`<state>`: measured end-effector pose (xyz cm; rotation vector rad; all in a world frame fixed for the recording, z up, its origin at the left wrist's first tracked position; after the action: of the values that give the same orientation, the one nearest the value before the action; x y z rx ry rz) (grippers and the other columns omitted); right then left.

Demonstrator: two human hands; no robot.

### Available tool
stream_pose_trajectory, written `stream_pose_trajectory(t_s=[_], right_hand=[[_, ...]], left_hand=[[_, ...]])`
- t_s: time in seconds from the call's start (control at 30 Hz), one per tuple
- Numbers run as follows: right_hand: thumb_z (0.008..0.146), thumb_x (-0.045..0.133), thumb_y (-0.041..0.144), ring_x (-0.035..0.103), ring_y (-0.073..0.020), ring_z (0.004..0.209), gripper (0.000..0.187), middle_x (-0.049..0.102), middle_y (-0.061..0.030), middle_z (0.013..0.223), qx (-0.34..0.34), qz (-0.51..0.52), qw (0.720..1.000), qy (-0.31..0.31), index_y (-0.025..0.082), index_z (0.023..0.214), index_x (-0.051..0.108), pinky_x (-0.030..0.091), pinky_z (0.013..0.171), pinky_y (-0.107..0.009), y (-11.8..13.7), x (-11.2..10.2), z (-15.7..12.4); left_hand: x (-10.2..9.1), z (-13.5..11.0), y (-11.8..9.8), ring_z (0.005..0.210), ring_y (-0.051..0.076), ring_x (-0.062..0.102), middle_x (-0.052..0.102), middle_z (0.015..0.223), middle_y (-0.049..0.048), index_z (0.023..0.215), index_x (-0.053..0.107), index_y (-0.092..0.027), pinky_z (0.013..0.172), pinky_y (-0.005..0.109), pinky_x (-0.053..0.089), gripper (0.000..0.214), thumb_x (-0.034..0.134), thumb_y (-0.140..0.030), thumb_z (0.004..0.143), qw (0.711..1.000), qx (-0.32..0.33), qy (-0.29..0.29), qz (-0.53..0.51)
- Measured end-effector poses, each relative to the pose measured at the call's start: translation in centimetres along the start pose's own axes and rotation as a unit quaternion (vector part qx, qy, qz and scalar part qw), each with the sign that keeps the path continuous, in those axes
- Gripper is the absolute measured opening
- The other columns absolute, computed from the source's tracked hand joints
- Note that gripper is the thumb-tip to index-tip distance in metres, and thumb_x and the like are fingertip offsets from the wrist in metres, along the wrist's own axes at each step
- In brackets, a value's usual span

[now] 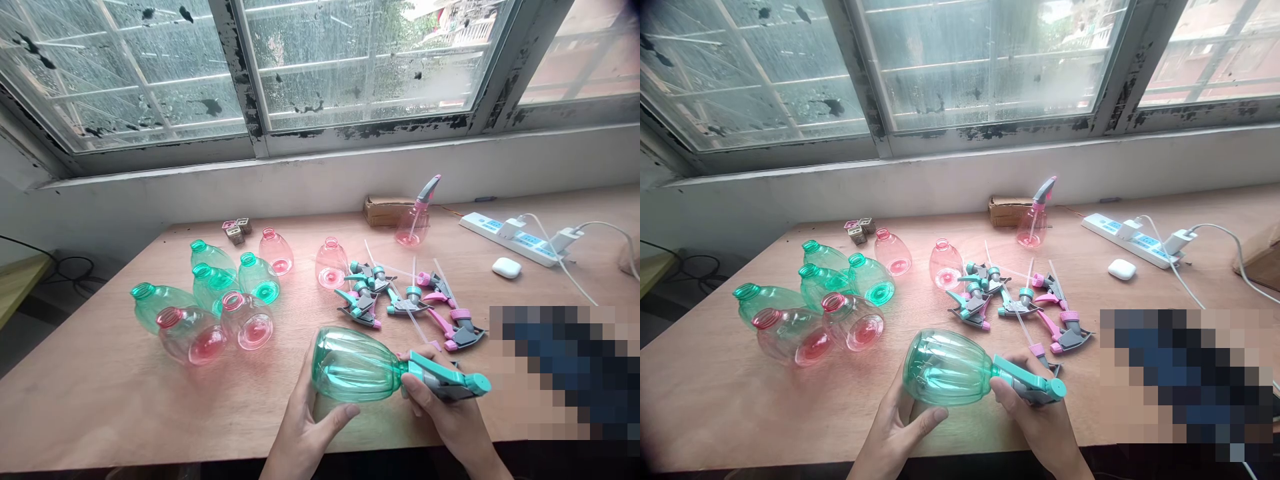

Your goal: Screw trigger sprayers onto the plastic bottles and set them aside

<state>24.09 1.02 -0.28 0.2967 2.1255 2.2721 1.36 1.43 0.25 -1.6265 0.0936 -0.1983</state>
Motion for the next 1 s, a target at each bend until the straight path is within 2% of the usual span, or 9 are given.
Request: stream_pose_trajectory(t_s=[0.1,0.33,0.53,0.73,1.0], right_hand=[[0.093,0.083,0.049,0.048,-0.0149,0.053,0.028,0.063,0.0053,0.066,0.002,-0.003,1.0,0.001,0.026,0.104,0.073,0.035,0.054,-0.031,0.0,0.0,0.0],[0.092,0.083,0.049,0.048,-0.015,0.052,0.028,0.063,0.0053,0.065,0.001,-0.007,1.0,-0.002,0.026,0.103,0.073,0.036,0.053,-0.03,0.0,0.0,0.0],[0.092,0.082,0.053,0.049,-0.0152,0.053,0.03,0.063,0.0035,0.065,0.007,-0.018,1.0,-0.001,0.024,0.091,0.075,0.038,0.053,-0.031,0.0,-0.1,0.0],[0.093,0.081,0.052,0.048,-0.0151,0.053,0.029,0.063,0.004,0.065,0.01,-0.017,1.0,0.009,0.024,0.089,0.074,0.037,0.054,-0.03,-0.2,-0.1,0.0],[0.093,0.081,0.052,0.047,-0.0161,0.052,0.029,0.062,0.006,0.064,0.009,-0.012,1.0,0.001,0.027,0.105,0.072,0.036,0.054,-0.03,-0.1,0.0,0.0]], left_hand=[[0.0,0.0,0.1,0.157,0.031,0.043,0.049,0.169,-0.0006,0.164,0.04,-0.041,0.132,0.045,0.033,0.087,0.086,-0.038,0.09,1.0,-0.005,0.004,-0.001],[0.1,0.2,-0.2,0.159,0.03,0.04,0.05,0.168,-0.0017,0.163,0.042,-0.041,0.13,0.041,0.036,0.085,0.086,-0.038,0.089,1.0,-0.003,0.001,0.001],[0.1,0.1,-0.7,0.157,0.029,0.043,0.053,0.167,-0.0025,0.161,0.044,-0.043,0.128,0.037,0.039,0.084,0.087,-0.039,0.089,1.0,0.004,-0.005,0.014],[0.2,0.0,-1.0,0.157,0.027,0.044,0.052,0.167,-0.0037,0.161,0.043,-0.045,0.128,0.037,0.038,0.085,0.087,-0.038,0.089,1.0,0.002,0.002,0.004],[0.2,0.1,-0.8,0.158,0.029,0.042,0.051,0.168,-0.0015,0.163,0.041,-0.043,0.129,0.039,0.037,0.087,0.086,-0.039,0.089,1.0,-0.003,0.0,0.008]])
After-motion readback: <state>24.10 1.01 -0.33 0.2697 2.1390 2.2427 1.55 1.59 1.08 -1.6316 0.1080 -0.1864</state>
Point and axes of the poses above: each hand's wrist, its own z-axis towards the middle knuckle, its own x-axis out of the palm, y = z × x, the point moved 7 cm from there along z, towards the middle knuckle
